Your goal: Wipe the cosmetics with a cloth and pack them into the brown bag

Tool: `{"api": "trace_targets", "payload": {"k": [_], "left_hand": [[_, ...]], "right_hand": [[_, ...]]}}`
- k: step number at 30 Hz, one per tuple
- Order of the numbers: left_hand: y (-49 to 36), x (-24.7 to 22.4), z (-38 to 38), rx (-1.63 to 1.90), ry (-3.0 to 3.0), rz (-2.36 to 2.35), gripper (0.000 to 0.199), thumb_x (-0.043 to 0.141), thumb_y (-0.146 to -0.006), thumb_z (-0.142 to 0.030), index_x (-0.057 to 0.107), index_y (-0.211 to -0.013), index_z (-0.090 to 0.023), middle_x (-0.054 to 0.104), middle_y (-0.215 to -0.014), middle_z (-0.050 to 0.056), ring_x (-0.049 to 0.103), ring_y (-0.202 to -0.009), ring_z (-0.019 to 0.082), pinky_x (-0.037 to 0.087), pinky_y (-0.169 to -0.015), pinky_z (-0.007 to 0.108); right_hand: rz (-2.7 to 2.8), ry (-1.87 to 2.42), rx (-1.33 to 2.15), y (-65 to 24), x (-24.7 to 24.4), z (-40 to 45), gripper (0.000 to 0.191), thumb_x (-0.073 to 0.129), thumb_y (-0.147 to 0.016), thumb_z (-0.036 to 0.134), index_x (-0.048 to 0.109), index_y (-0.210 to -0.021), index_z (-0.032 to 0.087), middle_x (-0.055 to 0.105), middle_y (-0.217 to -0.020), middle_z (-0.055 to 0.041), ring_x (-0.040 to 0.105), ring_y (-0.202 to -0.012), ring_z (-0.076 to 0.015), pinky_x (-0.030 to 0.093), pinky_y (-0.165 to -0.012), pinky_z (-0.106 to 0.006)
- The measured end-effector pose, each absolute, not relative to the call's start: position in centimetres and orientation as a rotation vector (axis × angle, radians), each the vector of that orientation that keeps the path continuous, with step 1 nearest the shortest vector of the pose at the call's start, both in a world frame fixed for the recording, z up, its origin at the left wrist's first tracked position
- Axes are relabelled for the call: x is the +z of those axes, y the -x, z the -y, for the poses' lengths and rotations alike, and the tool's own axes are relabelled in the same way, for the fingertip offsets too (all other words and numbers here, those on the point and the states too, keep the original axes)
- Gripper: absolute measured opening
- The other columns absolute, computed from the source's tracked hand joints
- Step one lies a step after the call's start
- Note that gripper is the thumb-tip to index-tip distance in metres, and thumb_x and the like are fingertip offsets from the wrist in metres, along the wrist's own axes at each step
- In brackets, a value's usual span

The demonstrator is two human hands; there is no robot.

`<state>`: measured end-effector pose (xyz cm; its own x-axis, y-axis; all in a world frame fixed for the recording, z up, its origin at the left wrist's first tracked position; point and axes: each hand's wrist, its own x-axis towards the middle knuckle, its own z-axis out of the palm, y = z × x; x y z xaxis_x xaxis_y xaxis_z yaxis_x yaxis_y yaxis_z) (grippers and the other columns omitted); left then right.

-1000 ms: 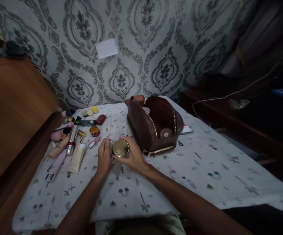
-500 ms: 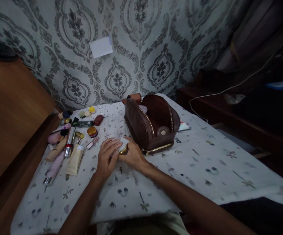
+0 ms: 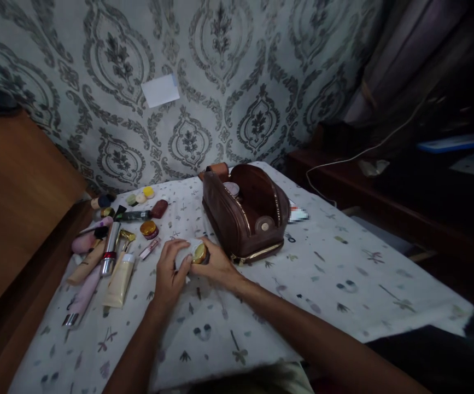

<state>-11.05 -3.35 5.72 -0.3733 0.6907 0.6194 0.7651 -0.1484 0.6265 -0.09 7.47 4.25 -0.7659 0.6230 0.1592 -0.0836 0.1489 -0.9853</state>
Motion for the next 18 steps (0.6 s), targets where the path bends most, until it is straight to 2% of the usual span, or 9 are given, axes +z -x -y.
{"api": "trace_targets", "payload": {"k": [3,5,8,11,14,18], "left_hand": [[10.9,5.4,3.3,-1.633,1.665,2.138,0.027,0.049,-0.096,-0.037,0.063,-0.111,-0.02,0.064,-0.107,0.007,0.06,-0.105,0.022,0.047,-0.093,0.036],[10.9,5.1,3.2,-1.751,1.536,2.246,0.032,0.046,-0.096,-0.045,0.062,-0.11,-0.02,0.065,-0.106,0.006,0.061,-0.103,0.023,0.048,-0.091,0.035],[10.9,4.6,2.9,-1.977,1.234,2.395,0.044,0.043,-0.094,-0.057,0.062,-0.108,-0.02,0.067,-0.105,0.006,0.062,-0.103,0.024,0.048,-0.092,0.036],[10.6,3.9,2.7,-2.151,0.989,2.485,0.053,0.043,-0.091,-0.066,0.064,-0.111,-0.021,0.068,-0.115,0.008,0.06,-0.115,0.026,0.046,-0.101,0.038],[10.4,3.1,2.5,-2.218,0.972,2.528,0.058,0.046,-0.087,-0.07,0.066,-0.115,-0.022,0.067,-0.124,0.009,0.055,-0.126,0.028,0.043,-0.108,0.04],[10.4,2.3,2.4,-2.232,1.073,2.528,0.059,0.045,-0.087,-0.07,0.067,-0.112,-0.022,0.067,-0.125,0.01,0.055,-0.128,0.028,0.042,-0.11,0.041]], "right_hand": [[1.873,0.474,1.727,-0.2,4.6,-7.2,0.037,0.076,-0.06,0.033,0.047,-0.079,0.021,0.046,-0.071,0.0071,0.042,-0.068,-0.0111,0.035,-0.06,-0.023],[1.859,0.431,1.754,-0.4,4.9,-7.0,0.039,0.078,-0.06,0.033,0.05,-0.083,0.02,0.049,-0.075,0.006,0.045,-0.07,-0.0117,0.037,-0.062,-0.023],[1.821,0.35,1.774,-0.6,5.5,-6.6,0.042,0.079,-0.062,0.031,0.057,-0.096,0.02,0.058,-0.087,0.0027,0.052,-0.079,-0.0137,0.043,-0.069,-0.024],[1.746,0.31,1.766,-0.7,5.7,-6.4,0.046,0.08,-0.064,0.032,0.058,-0.102,0.02,0.06,-0.095,0.0004,0.056,-0.087,-0.016,0.046,-0.077,-0.027],[1.655,0.337,1.76,-0.6,5.3,-6.3,0.05,0.082,-0.065,0.038,0.056,-0.105,0.02,0.06,-0.099,-0.0019,0.058,-0.094,-0.0188,0.047,-0.085,-0.031],[1.645,0.348,1.777,-0.5,4.6,-6.2,0.051,0.075,-0.074,0.042,0.051,-0.113,0.02,0.059,-0.109,-0.0057,0.057,-0.104,-0.0208,0.047,-0.095,-0.035]]}}
